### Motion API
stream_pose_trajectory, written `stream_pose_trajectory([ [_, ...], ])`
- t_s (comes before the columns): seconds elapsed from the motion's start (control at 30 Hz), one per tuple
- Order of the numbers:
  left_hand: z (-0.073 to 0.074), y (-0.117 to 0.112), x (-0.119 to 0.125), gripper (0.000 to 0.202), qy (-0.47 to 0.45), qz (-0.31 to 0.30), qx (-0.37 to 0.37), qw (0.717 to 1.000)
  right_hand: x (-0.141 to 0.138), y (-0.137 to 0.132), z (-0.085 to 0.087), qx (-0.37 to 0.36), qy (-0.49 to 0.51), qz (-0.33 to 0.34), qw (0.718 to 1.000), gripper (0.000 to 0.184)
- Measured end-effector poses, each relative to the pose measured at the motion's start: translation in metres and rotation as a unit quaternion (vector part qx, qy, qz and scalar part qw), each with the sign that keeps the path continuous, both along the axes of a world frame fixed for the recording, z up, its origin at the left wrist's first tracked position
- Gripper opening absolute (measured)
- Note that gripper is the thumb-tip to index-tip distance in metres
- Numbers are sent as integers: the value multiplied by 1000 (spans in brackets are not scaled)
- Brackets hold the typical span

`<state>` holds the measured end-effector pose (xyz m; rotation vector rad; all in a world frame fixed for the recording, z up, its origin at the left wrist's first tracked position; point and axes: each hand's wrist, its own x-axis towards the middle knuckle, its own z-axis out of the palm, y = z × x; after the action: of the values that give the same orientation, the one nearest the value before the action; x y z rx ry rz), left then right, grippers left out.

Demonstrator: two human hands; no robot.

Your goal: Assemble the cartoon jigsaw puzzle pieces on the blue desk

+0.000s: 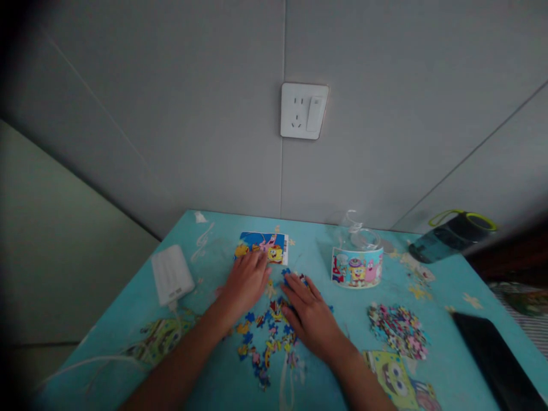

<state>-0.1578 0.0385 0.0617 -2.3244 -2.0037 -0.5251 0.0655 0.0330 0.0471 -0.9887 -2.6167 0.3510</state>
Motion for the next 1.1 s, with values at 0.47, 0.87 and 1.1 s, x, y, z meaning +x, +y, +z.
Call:
stream_pose_trajectory([
  [0.47,-34,-122,28,86,0,-60,-42,997,-12,-3,-11,25,-63,-58,996,69],
  [0.87,-25,-67,-31,68,15,-125,-54,991,-35,14,-14,22,-49,-85,995,53],
  [1.1,-9,-80,-33,67,10,-129,-53,990,-9,9,9,-12,-25,-25,999,51],
])
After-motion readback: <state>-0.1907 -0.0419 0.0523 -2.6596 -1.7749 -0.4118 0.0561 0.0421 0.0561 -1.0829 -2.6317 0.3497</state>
